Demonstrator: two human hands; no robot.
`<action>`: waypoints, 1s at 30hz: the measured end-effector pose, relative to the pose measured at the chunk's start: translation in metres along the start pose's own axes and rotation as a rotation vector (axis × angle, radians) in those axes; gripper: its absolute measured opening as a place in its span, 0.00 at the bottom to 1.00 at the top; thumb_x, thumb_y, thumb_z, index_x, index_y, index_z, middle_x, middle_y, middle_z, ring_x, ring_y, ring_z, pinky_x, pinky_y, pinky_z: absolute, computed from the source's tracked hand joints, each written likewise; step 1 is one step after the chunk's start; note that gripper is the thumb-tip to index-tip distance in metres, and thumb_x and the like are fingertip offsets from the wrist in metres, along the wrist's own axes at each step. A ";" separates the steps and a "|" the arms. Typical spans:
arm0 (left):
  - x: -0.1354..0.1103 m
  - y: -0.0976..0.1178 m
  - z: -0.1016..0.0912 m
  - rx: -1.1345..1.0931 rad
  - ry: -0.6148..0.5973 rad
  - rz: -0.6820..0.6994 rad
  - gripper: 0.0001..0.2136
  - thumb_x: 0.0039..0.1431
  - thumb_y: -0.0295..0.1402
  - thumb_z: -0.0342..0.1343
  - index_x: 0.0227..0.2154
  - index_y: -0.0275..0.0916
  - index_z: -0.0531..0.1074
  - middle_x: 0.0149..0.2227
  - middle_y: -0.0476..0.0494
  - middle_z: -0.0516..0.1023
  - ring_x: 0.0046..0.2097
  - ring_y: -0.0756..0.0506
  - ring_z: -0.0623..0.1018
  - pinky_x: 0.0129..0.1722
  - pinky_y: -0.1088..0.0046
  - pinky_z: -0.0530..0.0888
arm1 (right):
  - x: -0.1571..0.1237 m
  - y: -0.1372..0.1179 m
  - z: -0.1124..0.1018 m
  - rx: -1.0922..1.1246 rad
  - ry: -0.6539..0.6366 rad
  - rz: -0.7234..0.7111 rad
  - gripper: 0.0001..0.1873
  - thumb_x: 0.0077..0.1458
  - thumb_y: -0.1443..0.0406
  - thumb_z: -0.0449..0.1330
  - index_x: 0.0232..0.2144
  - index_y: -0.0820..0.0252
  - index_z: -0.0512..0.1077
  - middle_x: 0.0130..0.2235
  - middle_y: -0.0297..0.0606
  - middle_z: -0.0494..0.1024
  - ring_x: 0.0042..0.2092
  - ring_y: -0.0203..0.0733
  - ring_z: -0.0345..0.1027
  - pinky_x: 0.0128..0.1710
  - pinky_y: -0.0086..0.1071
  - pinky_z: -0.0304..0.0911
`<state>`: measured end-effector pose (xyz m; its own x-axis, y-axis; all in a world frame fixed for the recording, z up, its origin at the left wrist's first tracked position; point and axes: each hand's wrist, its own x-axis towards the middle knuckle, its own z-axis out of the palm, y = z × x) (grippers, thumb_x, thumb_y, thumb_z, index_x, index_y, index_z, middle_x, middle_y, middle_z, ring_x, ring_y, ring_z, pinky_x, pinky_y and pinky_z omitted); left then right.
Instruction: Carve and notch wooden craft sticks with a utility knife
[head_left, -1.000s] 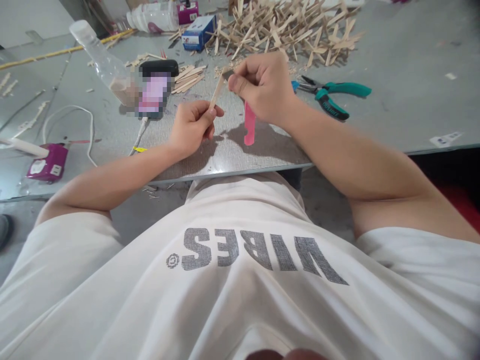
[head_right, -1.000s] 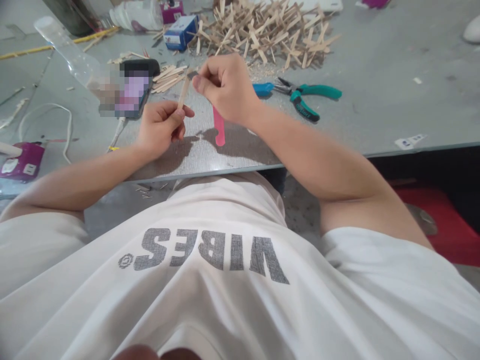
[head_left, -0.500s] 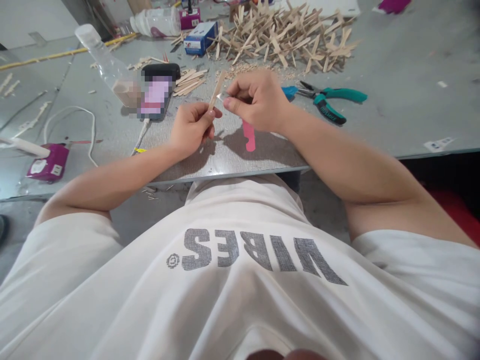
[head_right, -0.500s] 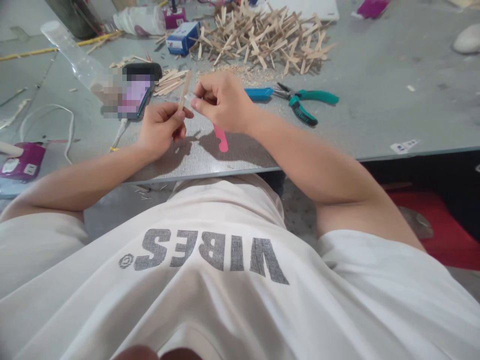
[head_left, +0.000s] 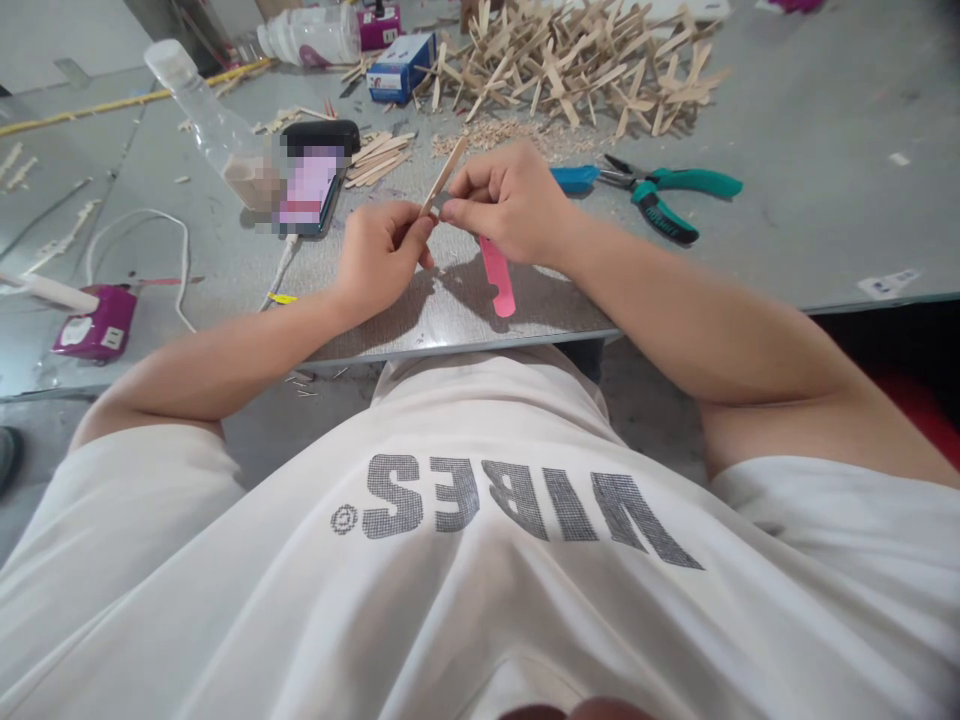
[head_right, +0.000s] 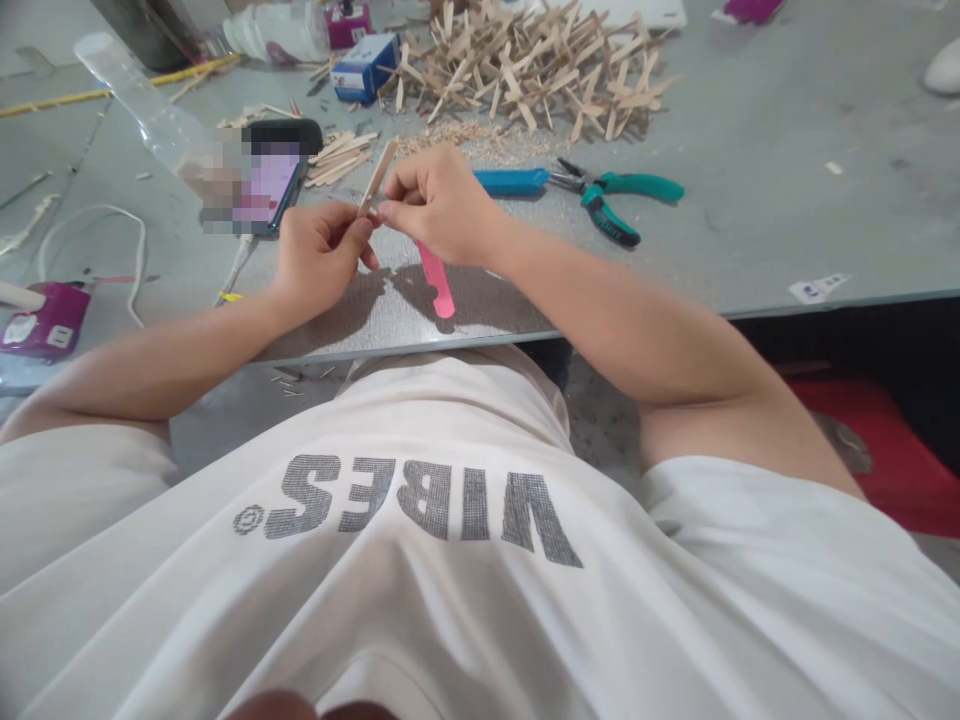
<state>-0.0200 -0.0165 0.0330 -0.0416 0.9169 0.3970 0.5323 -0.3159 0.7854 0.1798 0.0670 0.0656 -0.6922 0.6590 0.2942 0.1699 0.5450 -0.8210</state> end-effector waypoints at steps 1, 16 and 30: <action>0.001 -0.001 -0.001 0.002 0.004 0.010 0.10 0.73 0.35 0.63 0.32 0.46 0.80 0.24 0.49 0.81 0.26 0.45 0.77 0.27 0.67 0.65 | 0.001 0.000 0.001 0.016 0.002 0.006 0.23 0.60 0.47 0.73 0.25 0.49 0.69 0.22 0.31 0.59 0.28 0.41 0.47 0.32 0.41 0.46; 0.055 -0.020 -0.053 0.471 0.011 -0.108 0.30 0.56 0.06 0.68 0.23 0.48 0.59 0.24 0.57 0.60 0.32 0.45 0.56 0.37 0.61 0.48 | 0.024 0.044 -0.034 -0.604 0.022 0.131 0.18 0.66 0.56 0.71 0.26 0.50 0.73 0.30 0.40 0.77 0.40 0.53 0.73 0.50 0.48 0.69; 0.058 -0.069 -0.052 0.091 -0.256 0.007 0.25 0.54 0.27 0.78 0.28 0.49 0.62 0.29 0.55 0.75 0.34 0.48 0.69 0.37 0.65 0.64 | 0.006 0.014 -0.013 -0.364 0.020 0.023 0.10 0.66 0.51 0.72 0.41 0.46 0.79 0.46 0.41 0.88 0.52 0.59 0.80 0.52 0.49 0.73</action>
<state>-0.1036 0.0455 0.0262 0.1716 0.9502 0.2603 0.6063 -0.3101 0.7323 0.1871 0.0859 0.0623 -0.6723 0.6811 0.2901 0.4264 0.6767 -0.6002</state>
